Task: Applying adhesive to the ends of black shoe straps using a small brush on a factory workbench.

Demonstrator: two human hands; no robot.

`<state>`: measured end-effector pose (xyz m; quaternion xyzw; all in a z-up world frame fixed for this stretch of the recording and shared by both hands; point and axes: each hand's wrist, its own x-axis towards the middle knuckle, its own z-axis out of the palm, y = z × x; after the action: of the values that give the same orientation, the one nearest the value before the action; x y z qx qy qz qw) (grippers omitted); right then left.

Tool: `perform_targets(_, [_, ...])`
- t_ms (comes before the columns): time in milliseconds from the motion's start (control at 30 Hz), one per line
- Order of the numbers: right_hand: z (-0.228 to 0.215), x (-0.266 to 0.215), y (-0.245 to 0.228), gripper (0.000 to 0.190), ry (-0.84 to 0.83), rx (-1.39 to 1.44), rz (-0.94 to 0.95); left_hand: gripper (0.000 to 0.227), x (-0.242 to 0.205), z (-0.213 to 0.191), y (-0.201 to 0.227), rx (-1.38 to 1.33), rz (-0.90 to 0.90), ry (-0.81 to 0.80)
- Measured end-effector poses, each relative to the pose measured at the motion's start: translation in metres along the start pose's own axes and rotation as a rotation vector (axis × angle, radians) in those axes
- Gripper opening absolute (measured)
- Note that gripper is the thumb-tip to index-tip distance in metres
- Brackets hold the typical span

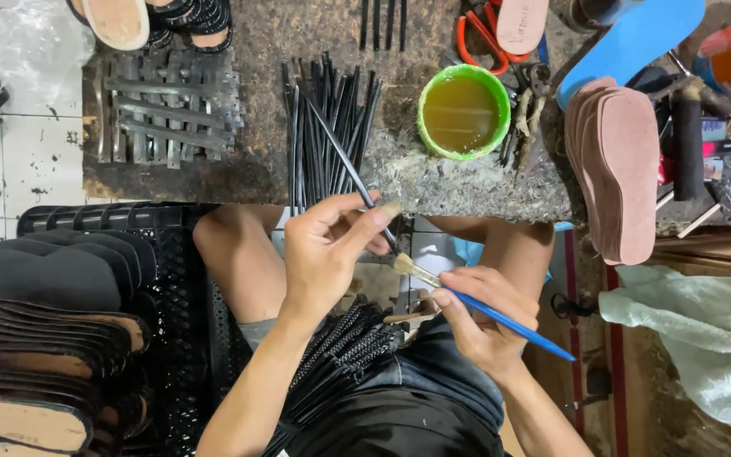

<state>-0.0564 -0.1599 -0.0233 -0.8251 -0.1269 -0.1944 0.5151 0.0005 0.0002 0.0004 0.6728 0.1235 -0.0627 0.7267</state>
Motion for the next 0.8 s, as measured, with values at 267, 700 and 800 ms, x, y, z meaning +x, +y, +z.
perform_targets(267, [0.005,0.008,-0.002,0.009,0.01,-0.017,-0.097,0.022,0.008,-0.001,-0.007,0.034,0.092,-0.007])
perform_targets(700, [0.011,0.028,0.02,0.006,0.036,-0.037,0.002,0.023,0.073,-0.013,-0.026,0.116,0.183,-0.083])
perform_targets(800, [0.013,0.033,0.028,0.006,0.043,-0.029,0.032,0.025,0.112,-0.017,-0.028,0.125,0.186,-0.089])
